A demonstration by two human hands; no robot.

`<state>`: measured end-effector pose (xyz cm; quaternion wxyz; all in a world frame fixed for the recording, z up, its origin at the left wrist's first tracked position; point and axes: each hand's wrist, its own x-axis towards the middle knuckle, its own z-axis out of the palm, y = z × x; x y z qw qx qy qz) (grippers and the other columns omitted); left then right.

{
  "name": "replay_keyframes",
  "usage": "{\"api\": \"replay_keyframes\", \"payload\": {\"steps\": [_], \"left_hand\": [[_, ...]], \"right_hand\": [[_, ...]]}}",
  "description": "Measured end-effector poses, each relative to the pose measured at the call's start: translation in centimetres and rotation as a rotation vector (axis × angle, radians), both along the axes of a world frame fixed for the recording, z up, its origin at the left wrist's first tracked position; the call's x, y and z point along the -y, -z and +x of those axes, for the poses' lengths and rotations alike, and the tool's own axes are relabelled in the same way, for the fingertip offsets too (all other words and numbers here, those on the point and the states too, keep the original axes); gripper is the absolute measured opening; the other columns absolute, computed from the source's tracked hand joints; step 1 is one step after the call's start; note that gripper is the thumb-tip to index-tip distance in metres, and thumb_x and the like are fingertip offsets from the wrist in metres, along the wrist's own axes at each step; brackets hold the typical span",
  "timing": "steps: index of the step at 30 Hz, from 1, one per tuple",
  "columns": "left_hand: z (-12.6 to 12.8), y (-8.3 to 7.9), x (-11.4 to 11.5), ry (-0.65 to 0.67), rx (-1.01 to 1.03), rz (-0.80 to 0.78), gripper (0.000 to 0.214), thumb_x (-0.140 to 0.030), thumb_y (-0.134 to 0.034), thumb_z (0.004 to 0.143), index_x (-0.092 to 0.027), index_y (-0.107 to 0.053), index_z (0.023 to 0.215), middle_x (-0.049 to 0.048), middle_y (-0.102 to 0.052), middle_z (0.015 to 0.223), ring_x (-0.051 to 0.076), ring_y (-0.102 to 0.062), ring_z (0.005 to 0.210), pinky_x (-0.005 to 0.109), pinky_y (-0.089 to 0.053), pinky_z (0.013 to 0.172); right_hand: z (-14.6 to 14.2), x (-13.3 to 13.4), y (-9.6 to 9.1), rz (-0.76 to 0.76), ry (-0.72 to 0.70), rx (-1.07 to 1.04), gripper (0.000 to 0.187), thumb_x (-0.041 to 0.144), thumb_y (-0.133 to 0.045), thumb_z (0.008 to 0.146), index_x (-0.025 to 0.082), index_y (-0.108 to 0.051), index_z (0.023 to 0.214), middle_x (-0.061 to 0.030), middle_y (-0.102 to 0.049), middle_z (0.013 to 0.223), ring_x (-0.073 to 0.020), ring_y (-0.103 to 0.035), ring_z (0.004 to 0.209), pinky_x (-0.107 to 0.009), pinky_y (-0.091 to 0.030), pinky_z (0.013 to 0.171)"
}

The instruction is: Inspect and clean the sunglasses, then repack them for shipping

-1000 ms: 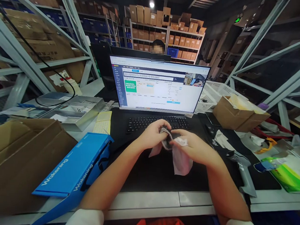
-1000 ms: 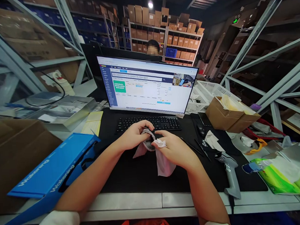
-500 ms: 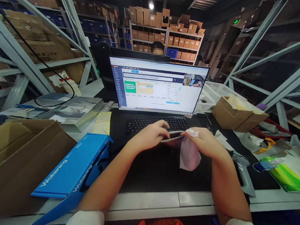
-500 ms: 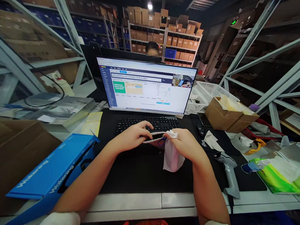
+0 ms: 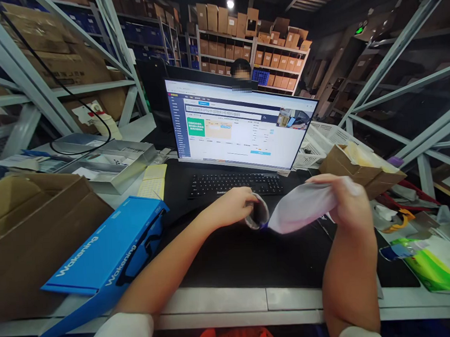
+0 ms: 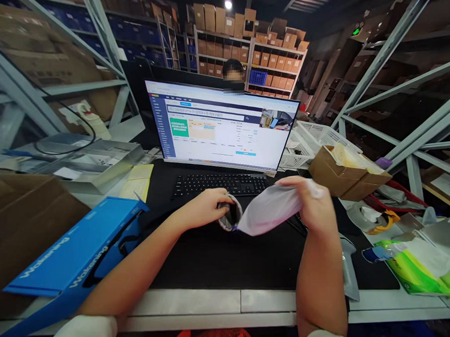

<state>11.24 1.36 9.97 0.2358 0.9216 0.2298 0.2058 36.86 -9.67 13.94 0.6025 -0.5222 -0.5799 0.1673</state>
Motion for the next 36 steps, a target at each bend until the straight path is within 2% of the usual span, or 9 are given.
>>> {"api": "replay_keyframes", "payload": {"steps": [3,6,10,15,20,23,25,28,36], "left_hand": [[0.4,0.2,0.3,0.029,0.048,-0.061,0.034,-0.009,-0.053,0.079,-0.020,-0.075,0.103,0.0056,-0.069,0.104,0.020,-0.065,0.098,0.029,-0.050,0.089],[0.6,0.7,0.5,0.077,0.088,-0.262,0.037,-0.011,-0.059,0.075,-0.022,-0.072,0.107,0.0033,-0.071,0.103,0.020,-0.066,0.094,0.029,-0.052,0.083],[0.1,1.0,0.5,0.121,0.231,-0.612,0.057,-0.017,-0.074,0.066,-0.019,-0.065,0.122,0.0057,-0.071,0.111,0.022,-0.066,0.096,0.029,-0.054,0.079],[-0.4,0.0,0.3,0.149,0.291,-0.918,0.037,-0.023,-0.075,0.068,-0.012,-0.070,0.103,0.0019,-0.068,0.077,0.012,-0.058,0.061,0.021,-0.043,0.051],[0.4,0.1,0.9,0.039,0.374,-0.792,0.046,-0.020,-0.072,0.070,-0.015,-0.068,0.116,0.0015,-0.069,0.079,0.012,-0.059,0.059,0.022,-0.046,0.050],[0.8,0.5,1.0,-0.079,0.407,-0.619,0.051,-0.020,-0.068,0.073,-0.017,-0.066,0.123,0.0065,-0.073,0.101,0.017,-0.067,0.068,0.027,-0.053,0.057],[0.7,0.6,0.8,-0.112,0.398,-0.466,0.057,-0.016,-0.069,0.069,-0.018,-0.065,0.126,0.0105,-0.069,0.122,0.024,-0.070,0.094,0.035,-0.059,0.079],[0.4,0.7,0.6,-0.111,0.334,-0.248,0.062,-0.011,-0.069,0.067,-0.017,-0.064,0.129,0.0118,-0.060,0.140,0.029,-0.057,0.128,0.043,-0.042,0.113],[0.1,0.2,1.1,0.069,0.269,-0.265,0.061,-0.022,-0.077,0.074,-0.021,-0.060,0.133,0.0100,-0.063,0.134,0.028,-0.061,0.121,0.041,-0.049,0.105]], "right_hand": [[-1.0,-0.8,0.5,0.342,0.202,-0.223,0.049,0.057,-0.034,0.101,0.022,-0.069,0.102,-0.0093,-0.073,0.102,-0.0255,-0.071,0.097,-0.042,-0.056,0.087],[-3.9,-2.1,1.4,0.362,0.297,-0.212,0.056,0.059,-0.024,0.102,0.022,-0.065,0.113,-0.0118,-0.070,0.109,-0.0269,-0.068,0.108,-0.044,-0.055,0.094],[-6.5,-2.3,2.1,0.450,0.114,-0.115,0.042,0.051,-0.037,0.102,0.025,-0.070,0.100,-0.0104,-0.071,0.104,-0.0279,-0.069,0.106,-0.047,-0.052,0.098],[-5.3,0.0,1.6,0.512,0.046,0.147,0.035,0.052,-0.050,0.099,0.030,-0.077,0.097,-0.0084,-0.073,0.105,-0.0307,-0.070,0.103,-0.053,-0.054,0.095],[-5.7,2.0,0.9,0.293,-0.153,0.288,0.039,0.062,-0.056,0.092,0.033,-0.081,0.093,-0.0083,-0.072,0.113,-0.0338,-0.064,0.116,-0.055,-0.052,0.102],[-6.6,2.0,0.6,0.186,-0.313,0.273,0.038,0.058,-0.055,0.094,0.032,-0.082,0.085,-0.0061,-0.069,0.123,-0.0329,-0.059,0.125,-0.052,-0.047,0.109],[-6.7,1.8,0.5,0.165,-0.365,0.250,0.039,0.051,-0.054,0.096,0.030,-0.081,0.078,-0.0052,-0.070,0.124,-0.0317,-0.059,0.126,-0.051,-0.046,0.110],[-6.4,1.5,0.3,0.143,-0.359,0.263,0.040,0.045,-0.056,0.097,0.027,-0.079,0.069,-0.0057,-0.074,0.116,-0.0303,-0.064,0.120,-0.048,-0.048,0.108],[-7.2,0.8,1.8,0.409,-0.356,0.066,0.041,0.041,-0.055,0.099,0.025,-0.077,0.069,-0.0063,-0.076,0.104,-0.0261,-0.070,0.103,-0.043,-0.055,0.096]]}}
